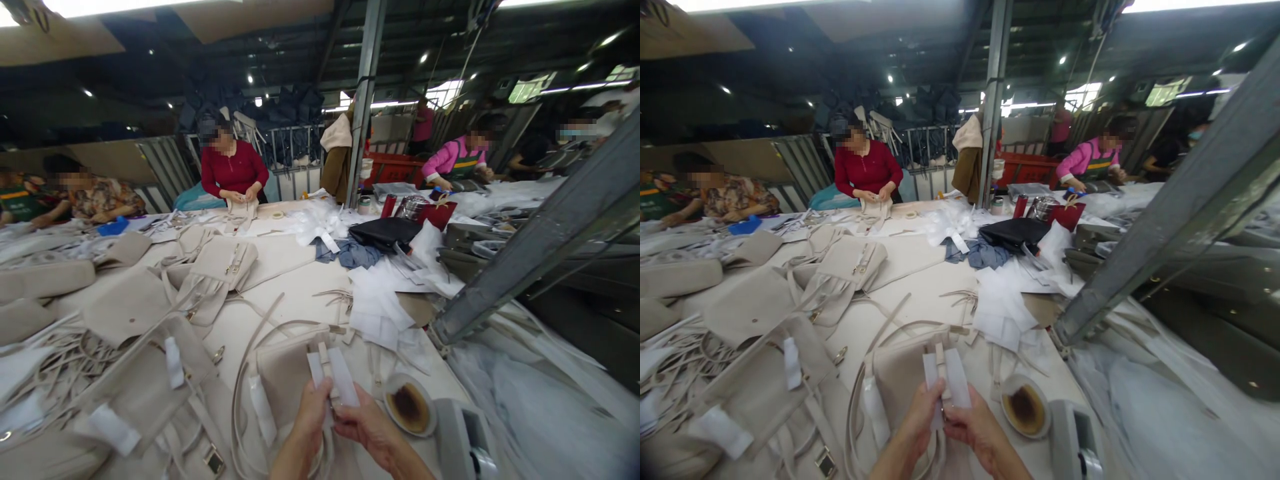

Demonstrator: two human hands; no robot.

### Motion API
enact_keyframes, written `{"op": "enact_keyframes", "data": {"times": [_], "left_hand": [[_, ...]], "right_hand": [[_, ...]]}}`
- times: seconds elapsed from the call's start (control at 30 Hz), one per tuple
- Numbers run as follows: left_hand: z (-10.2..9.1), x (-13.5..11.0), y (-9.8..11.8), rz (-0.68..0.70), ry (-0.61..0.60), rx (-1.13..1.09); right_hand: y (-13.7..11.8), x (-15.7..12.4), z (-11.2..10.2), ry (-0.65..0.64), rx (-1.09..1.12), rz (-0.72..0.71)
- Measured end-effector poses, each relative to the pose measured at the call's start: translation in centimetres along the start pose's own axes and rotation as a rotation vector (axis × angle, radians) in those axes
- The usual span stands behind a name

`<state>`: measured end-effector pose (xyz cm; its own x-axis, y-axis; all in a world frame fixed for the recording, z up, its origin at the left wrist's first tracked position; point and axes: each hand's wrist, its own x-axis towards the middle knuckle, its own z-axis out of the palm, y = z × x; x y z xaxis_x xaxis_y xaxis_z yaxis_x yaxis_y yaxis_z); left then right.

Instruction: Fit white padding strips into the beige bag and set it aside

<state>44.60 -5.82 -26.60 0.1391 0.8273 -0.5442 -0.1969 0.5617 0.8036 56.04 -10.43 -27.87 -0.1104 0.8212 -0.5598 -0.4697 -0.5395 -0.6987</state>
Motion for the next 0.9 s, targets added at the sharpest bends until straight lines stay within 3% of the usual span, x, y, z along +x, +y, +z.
{"op": "enact_keyframes", "data": {"times": [0.1, 0.27, 0.43, 0.63, 0.7, 0.83, 0.9], "left_hand": [[-0.3, 0.3, -0.4, -0.087, -0.099, -0.067], [-0.1, 0.1, -0.3, -0.105, -0.067, -0.158], [-0.9, -0.7, 1.4, -0.278, -0.292, -0.339], [-2.3, -0.3, 1.5, -0.34, -0.405, -0.411], [-1.9, 0.3, 0.8, -0.312, -0.413, -0.41], [-0.7, 1.3, -0.2, -0.103, -0.31, -0.361], [-0.4, 1.4, -0.3, -0.059, -0.326, -0.333]], "right_hand": [[0.2, -0.7, 0.1, 0.029, -0.04, -0.077], [0.5, -0.9, 0.5, 0.138, -0.093, -0.138], [1.0, -0.2, 0.3, 0.134, -0.032, -0.152], [1.4, 0.6, -0.7, 0.07, -0.025, -0.119], [1.4, 0.6, -0.7, 0.099, -0.053, -0.108], [0.8, -0.1, -0.1, 0.179, -0.035, -0.122], [0.2, -0.5, 0.2, 0.195, -0.051, -0.124]]}}
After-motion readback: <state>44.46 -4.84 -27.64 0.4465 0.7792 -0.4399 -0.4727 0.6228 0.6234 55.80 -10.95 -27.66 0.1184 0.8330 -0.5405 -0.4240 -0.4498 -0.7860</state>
